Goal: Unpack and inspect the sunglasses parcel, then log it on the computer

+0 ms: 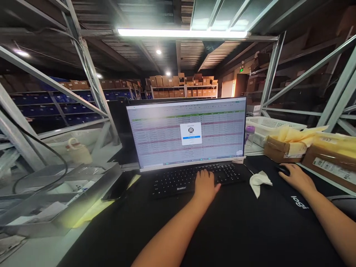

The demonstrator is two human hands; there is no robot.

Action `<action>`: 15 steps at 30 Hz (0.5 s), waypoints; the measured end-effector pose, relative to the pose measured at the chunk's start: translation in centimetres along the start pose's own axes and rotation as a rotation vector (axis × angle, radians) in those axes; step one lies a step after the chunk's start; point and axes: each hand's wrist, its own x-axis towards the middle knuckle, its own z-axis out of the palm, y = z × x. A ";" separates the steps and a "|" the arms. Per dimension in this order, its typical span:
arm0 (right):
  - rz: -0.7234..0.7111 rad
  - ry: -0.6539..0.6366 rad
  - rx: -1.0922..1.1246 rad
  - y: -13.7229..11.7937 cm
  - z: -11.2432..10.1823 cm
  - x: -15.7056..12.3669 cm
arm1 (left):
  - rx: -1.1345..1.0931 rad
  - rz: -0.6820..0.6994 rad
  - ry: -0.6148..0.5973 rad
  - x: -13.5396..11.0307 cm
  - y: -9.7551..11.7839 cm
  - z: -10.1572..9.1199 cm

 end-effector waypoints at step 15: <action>-0.063 -0.086 0.010 -0.4 0.3 0.5 | -0.030 -0.012 0.011 -0.3 0.0 0.0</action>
